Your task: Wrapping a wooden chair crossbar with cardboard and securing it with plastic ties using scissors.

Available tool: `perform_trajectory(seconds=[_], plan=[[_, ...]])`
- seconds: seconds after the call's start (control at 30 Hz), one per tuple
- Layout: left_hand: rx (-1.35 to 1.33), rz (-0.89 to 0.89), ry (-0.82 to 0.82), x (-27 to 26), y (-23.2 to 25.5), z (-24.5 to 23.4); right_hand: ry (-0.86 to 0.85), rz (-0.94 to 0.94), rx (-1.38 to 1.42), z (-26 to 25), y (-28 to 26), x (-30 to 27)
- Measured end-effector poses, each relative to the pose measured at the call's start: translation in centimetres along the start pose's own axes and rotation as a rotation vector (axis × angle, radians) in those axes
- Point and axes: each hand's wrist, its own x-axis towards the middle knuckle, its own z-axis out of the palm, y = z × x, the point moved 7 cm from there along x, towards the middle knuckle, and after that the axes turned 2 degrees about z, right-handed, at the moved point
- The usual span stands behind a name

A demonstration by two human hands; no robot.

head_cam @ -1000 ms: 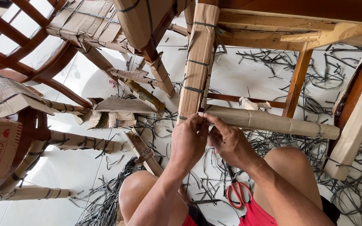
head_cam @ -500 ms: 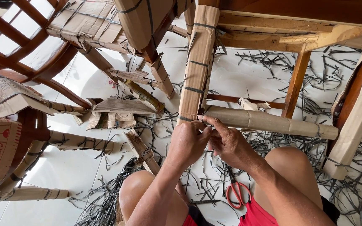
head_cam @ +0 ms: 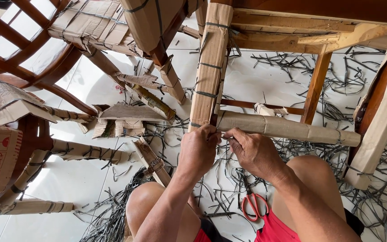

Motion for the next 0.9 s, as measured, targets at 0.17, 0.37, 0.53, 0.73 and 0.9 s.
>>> perform_trajectory(seconds=[0.17, 0.37, 0.53, 0.73, 0.9], plan=[[-0.119, 0.089, 0.078, 0.1, -0.1, -0.1, 0.011, 0.016, 0.099, -0.1, -0.3, -0.1], [-0.237, 0.108, -0.003, 0.3, 0.1, 0.5, 0.033, 0.214, 0.637, 1.9, 2.1, 0.2], [-0.252, 0.096, -0.047, 0.0, 0.2, 0.8, 0.179, 0.270, 0.884, 1.5, 1.4, 0.1], [-0.173, 0.039, -0.036, 0.0, -0.8, 0.7, 0.315, 0.182, 0.721, 0.3, 1.6, -0.6], [-0.379, -0.005, -0.029, -0.3, -0.7, 0.2, 0.122, 0.202, 0.683, 1.6, 1.3, -0.8]])
